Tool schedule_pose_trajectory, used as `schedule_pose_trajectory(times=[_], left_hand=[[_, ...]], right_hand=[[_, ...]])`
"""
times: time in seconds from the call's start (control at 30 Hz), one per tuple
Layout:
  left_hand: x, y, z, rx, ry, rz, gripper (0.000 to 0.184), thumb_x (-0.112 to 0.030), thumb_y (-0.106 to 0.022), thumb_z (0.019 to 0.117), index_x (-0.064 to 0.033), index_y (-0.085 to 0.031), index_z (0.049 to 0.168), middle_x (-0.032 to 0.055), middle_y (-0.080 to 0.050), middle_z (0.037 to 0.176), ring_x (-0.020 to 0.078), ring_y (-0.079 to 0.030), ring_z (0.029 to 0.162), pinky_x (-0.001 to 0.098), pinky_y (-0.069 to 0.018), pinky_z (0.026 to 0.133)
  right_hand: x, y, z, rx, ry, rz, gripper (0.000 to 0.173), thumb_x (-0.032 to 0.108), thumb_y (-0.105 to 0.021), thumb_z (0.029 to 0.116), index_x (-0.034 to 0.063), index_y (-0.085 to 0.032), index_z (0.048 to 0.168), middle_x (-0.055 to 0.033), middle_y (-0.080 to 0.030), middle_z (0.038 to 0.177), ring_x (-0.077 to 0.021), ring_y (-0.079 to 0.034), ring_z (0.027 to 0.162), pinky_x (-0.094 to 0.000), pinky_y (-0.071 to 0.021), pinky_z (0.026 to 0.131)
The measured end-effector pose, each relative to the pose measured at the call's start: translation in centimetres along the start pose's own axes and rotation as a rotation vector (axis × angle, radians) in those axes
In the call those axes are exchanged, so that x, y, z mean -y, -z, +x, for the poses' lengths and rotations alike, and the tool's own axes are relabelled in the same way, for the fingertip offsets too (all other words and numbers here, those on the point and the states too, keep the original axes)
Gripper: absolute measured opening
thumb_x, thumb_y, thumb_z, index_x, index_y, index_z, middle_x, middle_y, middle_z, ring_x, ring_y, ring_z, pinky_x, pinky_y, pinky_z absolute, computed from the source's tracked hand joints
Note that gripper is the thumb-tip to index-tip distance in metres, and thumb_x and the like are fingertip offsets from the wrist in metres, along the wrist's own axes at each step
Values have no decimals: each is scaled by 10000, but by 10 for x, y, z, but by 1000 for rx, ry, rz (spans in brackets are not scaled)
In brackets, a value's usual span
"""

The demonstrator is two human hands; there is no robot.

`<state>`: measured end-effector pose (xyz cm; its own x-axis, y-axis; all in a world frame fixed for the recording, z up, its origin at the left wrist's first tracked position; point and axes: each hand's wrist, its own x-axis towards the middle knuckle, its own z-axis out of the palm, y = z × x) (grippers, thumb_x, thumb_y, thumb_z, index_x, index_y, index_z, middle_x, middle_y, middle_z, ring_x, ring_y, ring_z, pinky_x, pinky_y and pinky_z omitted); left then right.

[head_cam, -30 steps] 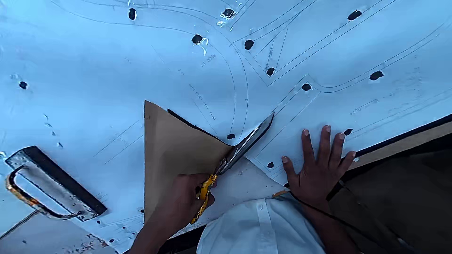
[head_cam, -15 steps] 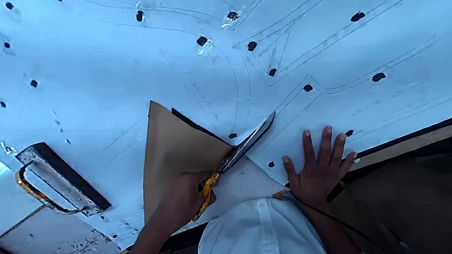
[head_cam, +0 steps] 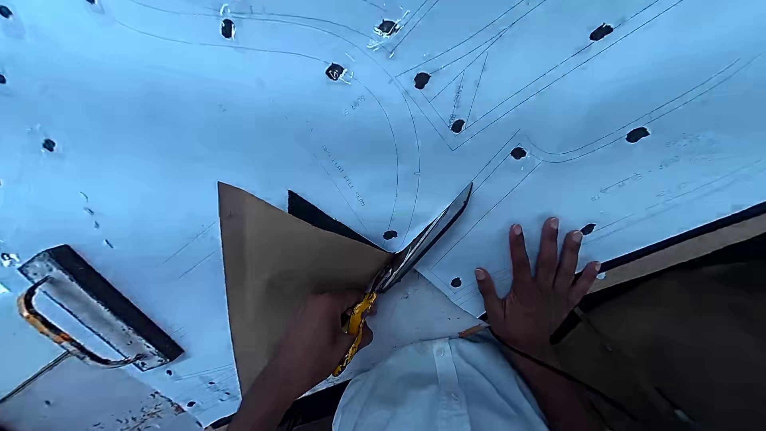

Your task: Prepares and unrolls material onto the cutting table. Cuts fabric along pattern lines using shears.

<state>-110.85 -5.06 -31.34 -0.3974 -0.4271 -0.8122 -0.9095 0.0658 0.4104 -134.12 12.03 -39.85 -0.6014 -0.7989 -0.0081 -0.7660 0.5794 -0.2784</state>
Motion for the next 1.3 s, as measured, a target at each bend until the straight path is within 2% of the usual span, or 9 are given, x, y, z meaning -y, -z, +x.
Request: schedule_pose_trajectory(times=[0.17,0.3,0.43,0.57,0.67,0.8,1.0,1.2,1.3], left_hand=[[1,1,3,22,20,-35,126,-174,-747,791,-213,-758,910,-113,-739,801,-3,-624,598,209,-511,529],[-7,5,0,34,25,23,144,-194,-743,807,-214,-759,949,-107,-735,822,10,-631,627,224,-521,558],[-9,10,2,24,-1,73,161,-226,-741,778,-231,-759,938,-112,-704,767,17,-616,600,246,-521,540],[-12,12,5,33,15,39,157,-184,-762,791,-214,-760,945,-105,-708,763,17,-598,576,225,-494,521],[-10,11,5,25,14,55,162,-205,-757,772,-228,-761,933,-121,-709,764,5,-601,579,220,-499,523],[-12,11,6,35,23,23,160,-160,-764,779,-207,-762,932,-104,-716,771,13,-607,584,217,-498,526],[-10,9,11,34,23,-47,144,-112,-779,771,-191,-739,884,-93,-724,766,18,-609,568,213,-493,508],[-14,12,9,42,18,2,138,-147,-770,799,-184,-750,930,-88,-732,804,21,-618,595,222,-511,540],[-21,15,8,37,22,68,145,-196,-777,808,-203,-758,951,-87,-716,794,39,-608,603,268,-512,562]], right_hand=[[0,-1,0,-2,3,-2,691,702,-376,979,401,-321,1599,2,-191,1714,-259,-43,1596,-666,29,1211],[-1,-1,1,-8,9,-1,692,707,-358,982,403,-313,1601,1,-186,1716,-255,-41,1596,-666,31,1214],[0,-1,0,-8,4,-7,689,705,-357,981,410,-308,1601,5,-190,1715,-267,-54,1595,-672,12,1209],[-1,-1,1,-13,9,-11,697,711,-357,977,409,-305,1603,4,-180,1717,-269,-45,1595,-670,20,1208],[0,-1,0,-3,4,-7,690,708,-359,980,413,-306,1601,6,-178,1717,-265,-41,1596,-671,25,1209],[0,-1,0,-7,3,0,687,703,-367,980,418,-302,1602,12,-170,1719,-259,-35,1596,-669,27,1212],[-1,-1,0,-11,5,-4,692,705,-369,978,416,-297,1603,14,-171,1719,-258,-35,1596,-673,26,1210],[0,-3,0,-13,-3,-2,686,707,-362,978,405,-334,1594,0,-204,1711,-284,-67,1593,-687,14,1205],[-1,-4,0,-20,-8,-7,687,718,-350,977,403,-350,1588,1,-217,1708,-288,-87,1591,-693,4,1203]])
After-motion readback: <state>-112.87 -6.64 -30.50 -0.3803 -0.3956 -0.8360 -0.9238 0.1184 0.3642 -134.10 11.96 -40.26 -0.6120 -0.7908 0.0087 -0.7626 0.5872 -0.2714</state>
